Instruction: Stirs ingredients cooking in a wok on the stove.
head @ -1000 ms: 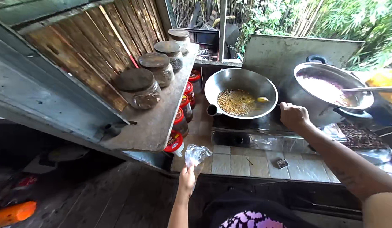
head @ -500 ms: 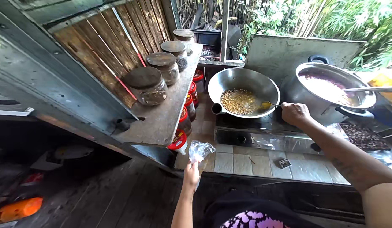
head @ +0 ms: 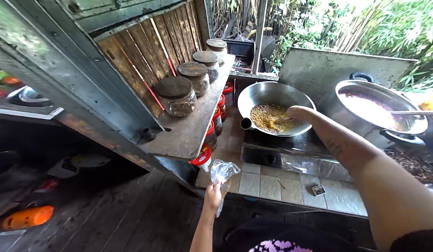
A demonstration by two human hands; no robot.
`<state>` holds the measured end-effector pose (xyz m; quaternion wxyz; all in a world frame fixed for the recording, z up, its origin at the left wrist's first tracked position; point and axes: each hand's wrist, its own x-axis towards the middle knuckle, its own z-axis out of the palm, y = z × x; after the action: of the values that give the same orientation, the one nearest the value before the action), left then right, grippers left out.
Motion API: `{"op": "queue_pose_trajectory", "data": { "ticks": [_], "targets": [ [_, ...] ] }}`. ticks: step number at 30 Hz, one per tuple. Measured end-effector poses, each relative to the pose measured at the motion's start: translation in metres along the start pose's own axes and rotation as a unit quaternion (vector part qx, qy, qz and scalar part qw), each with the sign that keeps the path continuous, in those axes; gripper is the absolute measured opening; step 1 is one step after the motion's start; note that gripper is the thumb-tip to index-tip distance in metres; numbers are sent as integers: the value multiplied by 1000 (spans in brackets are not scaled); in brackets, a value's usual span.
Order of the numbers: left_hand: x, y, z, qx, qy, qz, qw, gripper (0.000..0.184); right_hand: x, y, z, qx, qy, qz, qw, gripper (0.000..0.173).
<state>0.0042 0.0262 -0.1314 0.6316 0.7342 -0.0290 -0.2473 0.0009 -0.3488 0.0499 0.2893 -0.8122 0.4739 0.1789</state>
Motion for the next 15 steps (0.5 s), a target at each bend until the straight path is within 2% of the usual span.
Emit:
{"op": "queue_pose_trajectory", "data": {
  "ticks": [1,3,5,7,9,12,15],
  "targets": [
    [0,-1,1,-2,4,-3,1000,33,40,8,13,48,1,-9,999,25],
    [0,-2,2,0,4,-8,1000,33,103,17,33,180,4,-7,984,26],
    [-1,-1,1,1,5,-11,1000,33,118,11,39,203,28,-8,979,26],
    [-1,-1,-1,-1,10,-10,1000,33,103,3,31,53,59,-49,996,28],
    [-1,0,0,1,17,-3,1000,33,67,-2,22,-178,86,-109,974,29],
    [-2,3,3,19,11,-7,1000,33,17,3,22,-255,163,-128,944,29],
    [-1,4,3,33,1,-4,999,34,-29,0,18,-268,146,-113,946,30]
  ]
}}
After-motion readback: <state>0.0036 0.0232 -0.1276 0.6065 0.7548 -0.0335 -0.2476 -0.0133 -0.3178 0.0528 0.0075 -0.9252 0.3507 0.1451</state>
